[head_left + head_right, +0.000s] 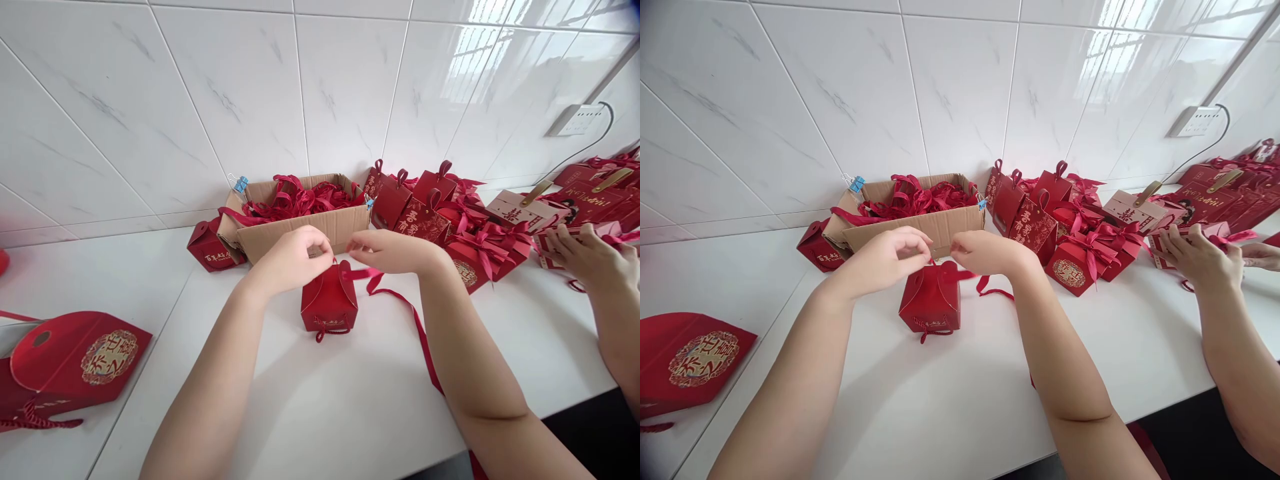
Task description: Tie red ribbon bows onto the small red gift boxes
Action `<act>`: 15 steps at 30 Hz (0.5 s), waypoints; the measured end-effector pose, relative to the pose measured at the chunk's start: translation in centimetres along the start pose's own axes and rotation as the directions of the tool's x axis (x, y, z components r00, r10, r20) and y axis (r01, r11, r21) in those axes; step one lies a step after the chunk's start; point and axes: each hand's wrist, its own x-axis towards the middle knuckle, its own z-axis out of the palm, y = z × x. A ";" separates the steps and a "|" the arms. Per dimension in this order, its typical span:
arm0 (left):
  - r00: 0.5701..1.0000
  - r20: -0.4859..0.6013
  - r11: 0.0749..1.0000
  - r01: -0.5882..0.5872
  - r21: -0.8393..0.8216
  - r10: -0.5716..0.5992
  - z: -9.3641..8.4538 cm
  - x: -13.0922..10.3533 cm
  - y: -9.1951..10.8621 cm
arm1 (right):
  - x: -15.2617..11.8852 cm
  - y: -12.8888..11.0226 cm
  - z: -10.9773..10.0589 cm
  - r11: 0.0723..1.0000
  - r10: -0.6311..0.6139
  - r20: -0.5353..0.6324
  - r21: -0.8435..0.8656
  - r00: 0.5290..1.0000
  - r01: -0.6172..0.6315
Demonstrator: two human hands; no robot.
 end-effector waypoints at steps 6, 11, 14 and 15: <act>0.984 -0.174 0.877 -0.101 -0.469 0.020 -0.8 -0.3 1.1 | 0.5 -0.7 0.8 0.839 -0.342 -0.215 0.368 0.915 0.400; 0.949 -0.315 0.787 -0.176 -0.592 -0.025 -1.7 -0.7 1.3 | 1.3 -1.9 1.8 0.585 -0.450 -0.230 0.655 0.863 0.479; 0.973 -0.197 0.947 0.049 -0.319 -0.117 -2.0 -1.6 1.1 | 1.3 -1.8 1.7 0.577 -0.337 -0.292 0.687 0.895 0.441; 0.980 -0.107 0.973 0.146 -0.178 -0.167 -1.9 -1.9 1.0 | 1.2 -1.7 1.6 0.576 -0.307 -0.314 0.690 0.898 0.438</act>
